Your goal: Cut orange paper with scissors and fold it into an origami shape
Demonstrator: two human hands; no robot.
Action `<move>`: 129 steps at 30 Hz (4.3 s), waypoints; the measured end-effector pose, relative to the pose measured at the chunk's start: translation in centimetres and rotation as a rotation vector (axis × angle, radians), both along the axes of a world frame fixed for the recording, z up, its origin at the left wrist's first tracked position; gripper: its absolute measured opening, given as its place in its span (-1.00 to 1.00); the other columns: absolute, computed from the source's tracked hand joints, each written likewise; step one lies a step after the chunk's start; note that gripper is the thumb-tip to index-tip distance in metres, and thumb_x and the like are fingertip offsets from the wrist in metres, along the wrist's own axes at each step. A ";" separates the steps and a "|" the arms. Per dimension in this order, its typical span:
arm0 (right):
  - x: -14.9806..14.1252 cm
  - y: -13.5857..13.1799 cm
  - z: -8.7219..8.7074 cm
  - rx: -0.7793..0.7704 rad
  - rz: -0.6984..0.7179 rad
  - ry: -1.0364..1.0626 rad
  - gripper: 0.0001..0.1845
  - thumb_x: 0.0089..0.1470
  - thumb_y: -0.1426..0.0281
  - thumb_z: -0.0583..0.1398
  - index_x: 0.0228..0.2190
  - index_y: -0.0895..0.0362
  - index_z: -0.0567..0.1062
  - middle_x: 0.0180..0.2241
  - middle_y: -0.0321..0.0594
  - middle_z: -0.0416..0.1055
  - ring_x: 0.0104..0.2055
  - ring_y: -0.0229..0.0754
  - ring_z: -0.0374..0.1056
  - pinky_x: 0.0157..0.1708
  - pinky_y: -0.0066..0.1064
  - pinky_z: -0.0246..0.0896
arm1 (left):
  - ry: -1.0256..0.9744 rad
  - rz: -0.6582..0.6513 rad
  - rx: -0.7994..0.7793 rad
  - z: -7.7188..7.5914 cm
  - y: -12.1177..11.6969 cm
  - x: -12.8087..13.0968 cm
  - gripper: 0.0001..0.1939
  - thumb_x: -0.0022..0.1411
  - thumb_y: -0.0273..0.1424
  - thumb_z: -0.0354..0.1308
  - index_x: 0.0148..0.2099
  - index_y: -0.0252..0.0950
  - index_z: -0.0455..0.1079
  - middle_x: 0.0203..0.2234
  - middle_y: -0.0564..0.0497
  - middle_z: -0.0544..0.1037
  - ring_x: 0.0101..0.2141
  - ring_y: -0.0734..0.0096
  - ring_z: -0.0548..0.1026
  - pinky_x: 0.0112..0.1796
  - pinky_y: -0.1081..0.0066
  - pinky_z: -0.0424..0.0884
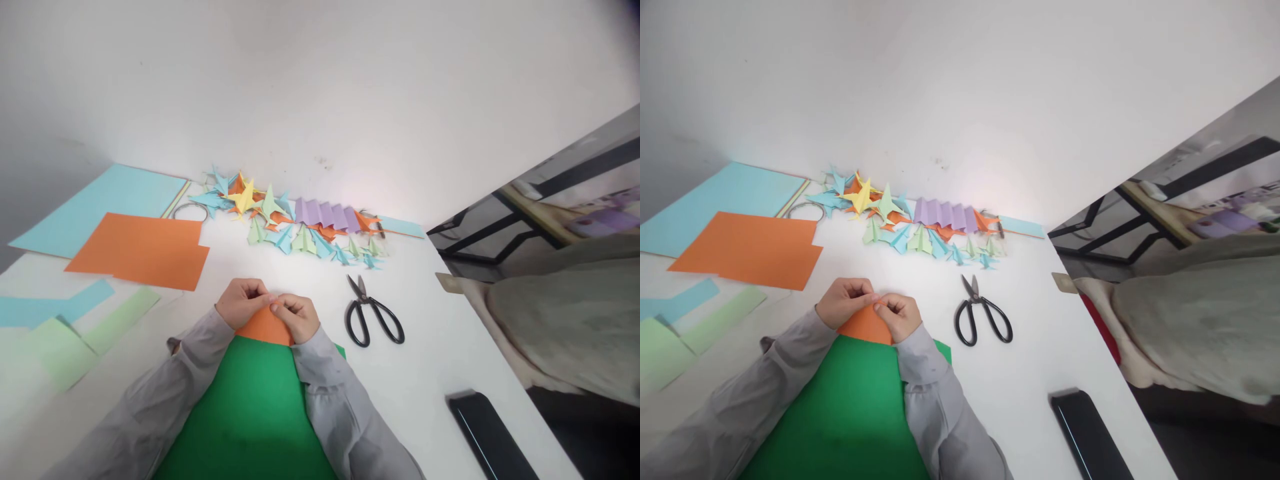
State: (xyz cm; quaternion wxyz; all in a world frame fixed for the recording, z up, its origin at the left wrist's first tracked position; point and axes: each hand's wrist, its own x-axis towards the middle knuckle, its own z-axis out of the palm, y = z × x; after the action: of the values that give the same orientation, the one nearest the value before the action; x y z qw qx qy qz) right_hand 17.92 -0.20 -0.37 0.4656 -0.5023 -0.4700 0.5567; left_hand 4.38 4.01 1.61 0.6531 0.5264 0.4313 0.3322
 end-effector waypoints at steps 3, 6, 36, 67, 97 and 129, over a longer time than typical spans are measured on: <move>0.0 0.0 -0.6 -0.001 -0.010 0.023 -0.70 -0.19 0.19 0.22 -0.66 0.19 0.39 -0.72 -0.38 0.16 -0.65 -0.39 -0.02 -0.63 -0.49 -0.16 | 0.009 0.041 -0.007 -0.1 -0.1 0.2 -0.69 -0.28 -0.27 0.31 -0.67 -0.39 0.30 -0.79 0.15 0.29 -0.68 0.66 0.18 -0.64 0.58 0.08; 0.0 -0.1 -1.2 0.006 -0.036 0.013 -0.67 -0.19 0.15 0.21 -0.64 0.18 0.38 -0.71 -0.38 0.16 -0.65 -0.39 -0.02 -0.64 -0.49 -0.17 | 0.007 0.074 -0.029 -0.1 -0.2 0.4 -0.71 -0.30 -0.29 0.32 -0.67 -0.39 0.31 -0.79 0.15 0.31 -0.68 0.66 0.18 -0.64 0.58 0.09; -0.5 0.0 -0.8 0.133 -0.042 -0.204 -0.62 -0.07 0.19 0.09 -0.72 0.10 0.11 -0.73 -0.45 -0.08 -0.65 -0.40 -0.15 -0.64 -0.48 -0.24 | 0.009 0.234 -0.005 -0.8 0.0 0.2 -0.71 -0.27 -0.28 0.30 -0.66 -0.37 0.31 -0.77 0.13 0.35 -0.67 0.61 0.24 -0.61 0.54 0.17; -0.3 -0.4 0.4 0.184 -0.031 -0.231 -0.67 -0.09 0.20 0.10 -0.69 0.11 0.16 -0.72 -0.43 -0.03 -0.63 -0.37 -0.12 -0.62 -0.47 -0.20 | -0.091 0.027 -0.019 0.0 0.1 -0.2 -0.66 -0.32 -0.29 0.35 -0.68 -0.38 0.27 -0.79 0.16 0.28 -0.68 0.65 0.19 -0.65 0.56 0.09; -0.7 -0.2 -1.4 0.146 0.024 -0.212 -0.63 -0.21 0.24 0.22 -0.76 0.14 0.20 -0.74 -0.45 -0.05 -0.65 -0.42 -0.13 -0.66 -0.49 -0.24 | -0.046 -0.082 0.110 0.0 0.3 -0.5 -0.80 -0.24 -0.40 0.33 -0.62 -0.40 0.39 -0.72 0.12 0.36 -0.61 0.60 0.27 -0.53 0.54 0.18; 0.5 1.0 -0.6 -0.052 -0.430 0.554 -0.67 -0.36 0.17 0.35 -0.60 0.16 0.46 -0.62 -0.31 0.44 -0.59 -0.30 0.31 -0.59 -0.47 0.22 | -0.152 -0.064 -0.148 -0.4 0.3 -0.4 -0.61 -0.28 -0.24 0.36 -0.47 -0.43 0.37 -0.78 0.05 0.42 -0.73 0.52 0.38 -0.70 0.53 0.36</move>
State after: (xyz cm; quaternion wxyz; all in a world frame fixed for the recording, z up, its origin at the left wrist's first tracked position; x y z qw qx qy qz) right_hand 18.46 0.77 -1.00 0.6692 -0.4315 -0.1949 0.5727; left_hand 4.03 4.29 1.16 0.7312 0.4636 0.3867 0.3177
